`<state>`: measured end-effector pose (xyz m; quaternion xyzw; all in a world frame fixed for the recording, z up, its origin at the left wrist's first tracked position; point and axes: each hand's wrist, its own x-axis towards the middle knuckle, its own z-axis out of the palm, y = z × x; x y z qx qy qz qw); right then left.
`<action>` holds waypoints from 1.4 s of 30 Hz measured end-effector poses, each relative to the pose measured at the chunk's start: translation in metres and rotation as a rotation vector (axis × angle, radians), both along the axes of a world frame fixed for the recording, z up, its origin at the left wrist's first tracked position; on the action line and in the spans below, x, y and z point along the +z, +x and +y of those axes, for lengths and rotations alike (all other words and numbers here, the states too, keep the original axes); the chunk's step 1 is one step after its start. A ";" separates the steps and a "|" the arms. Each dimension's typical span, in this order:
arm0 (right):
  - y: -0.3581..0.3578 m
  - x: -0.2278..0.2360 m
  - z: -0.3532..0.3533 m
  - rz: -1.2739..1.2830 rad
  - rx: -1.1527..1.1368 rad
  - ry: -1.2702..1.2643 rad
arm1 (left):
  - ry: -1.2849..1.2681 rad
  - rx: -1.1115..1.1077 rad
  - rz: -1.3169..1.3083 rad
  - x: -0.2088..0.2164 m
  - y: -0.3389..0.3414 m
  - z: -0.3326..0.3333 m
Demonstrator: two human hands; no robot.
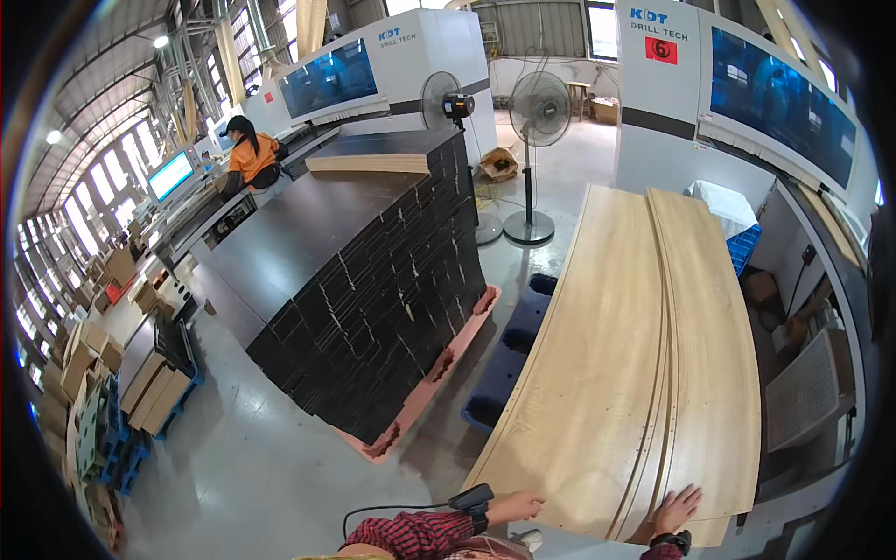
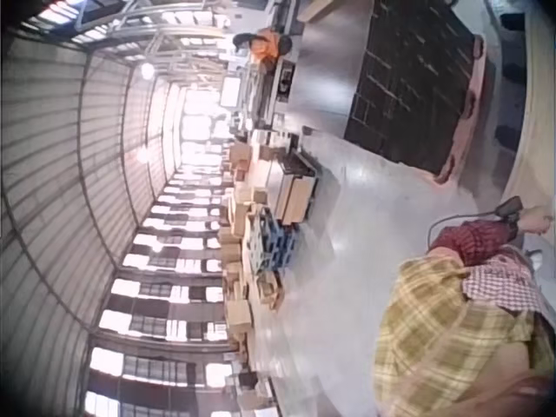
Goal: Moving wooden boards from a stack to a processing machine and then to another stack in a factory setting.
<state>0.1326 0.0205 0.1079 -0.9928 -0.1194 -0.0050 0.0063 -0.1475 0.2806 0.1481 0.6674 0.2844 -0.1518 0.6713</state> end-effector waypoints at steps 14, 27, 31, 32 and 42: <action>-0.097 0.007 0.067 0.137 0.217 0.305 | 0.365 -0.152 -0.106 -0.009 0.055 -0.022; -0.219 0.008 0.130 0.373 0.046 1.313 | -0.177 0.062 0.005 -0.052 0.119 0.012; -0.243 -0.009 0.133 0.691 -0.575 1.690 | 0.104 -0.250 -0.015 -0.097 0.125 0.022; -0.247 -0.015 0.131 0.753 -0.655 1.818 | 0.074 -0.239 -0.018 -0.107 0.123 0.023; -0.284 -0.013 0.125 0.500 -0.894 2.021 | -0.091 -0.289 0.133 -0.083 0.055 0.013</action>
